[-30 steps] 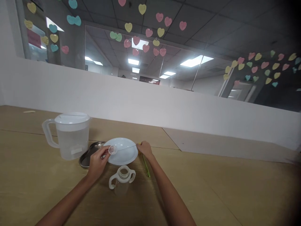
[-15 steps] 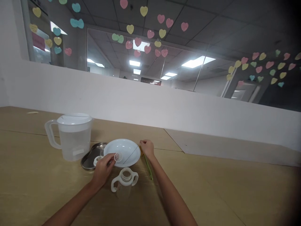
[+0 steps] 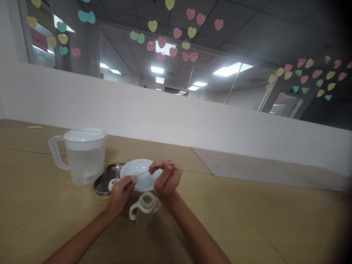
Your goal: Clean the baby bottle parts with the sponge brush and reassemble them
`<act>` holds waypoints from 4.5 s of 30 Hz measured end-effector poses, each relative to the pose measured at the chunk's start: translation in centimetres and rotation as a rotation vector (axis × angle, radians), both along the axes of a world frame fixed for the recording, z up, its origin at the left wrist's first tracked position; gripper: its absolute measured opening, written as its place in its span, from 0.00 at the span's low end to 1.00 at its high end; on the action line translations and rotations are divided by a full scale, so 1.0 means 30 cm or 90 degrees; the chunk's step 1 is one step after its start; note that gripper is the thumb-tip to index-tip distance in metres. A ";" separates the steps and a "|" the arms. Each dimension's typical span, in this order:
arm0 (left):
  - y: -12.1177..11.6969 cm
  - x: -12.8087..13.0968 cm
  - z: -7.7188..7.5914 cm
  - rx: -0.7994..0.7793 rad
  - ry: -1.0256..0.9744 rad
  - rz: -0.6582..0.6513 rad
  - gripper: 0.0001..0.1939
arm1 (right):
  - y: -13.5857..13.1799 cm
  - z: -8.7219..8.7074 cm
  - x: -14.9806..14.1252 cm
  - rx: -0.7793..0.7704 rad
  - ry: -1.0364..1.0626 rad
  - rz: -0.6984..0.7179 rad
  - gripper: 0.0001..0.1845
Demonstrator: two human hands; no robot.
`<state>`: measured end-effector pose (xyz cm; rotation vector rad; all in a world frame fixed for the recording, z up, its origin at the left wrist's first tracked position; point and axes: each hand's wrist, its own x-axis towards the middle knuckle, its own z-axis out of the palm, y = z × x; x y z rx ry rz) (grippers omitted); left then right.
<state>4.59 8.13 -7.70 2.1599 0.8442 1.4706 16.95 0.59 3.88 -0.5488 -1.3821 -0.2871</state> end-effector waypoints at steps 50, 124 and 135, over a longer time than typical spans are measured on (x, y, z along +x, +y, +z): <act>-0.032 0.004 0.083 0.043 -0.121 0.019 0.15 | -0.023 0.078 -0.026 -0.095 -0.361 -0.123 0.10; 0.024 -0.091 0.172 -0.044 0.034 0.020 0.15 | -0.158 0.218 0.047 -0.596 -0.352 -0.233 0.13; 0.118 -0.174 0.044 -0.021 0.437 0.233 0.11 | -0.126 0.164 0.055 -0.670 -0.547 -0.375 0.10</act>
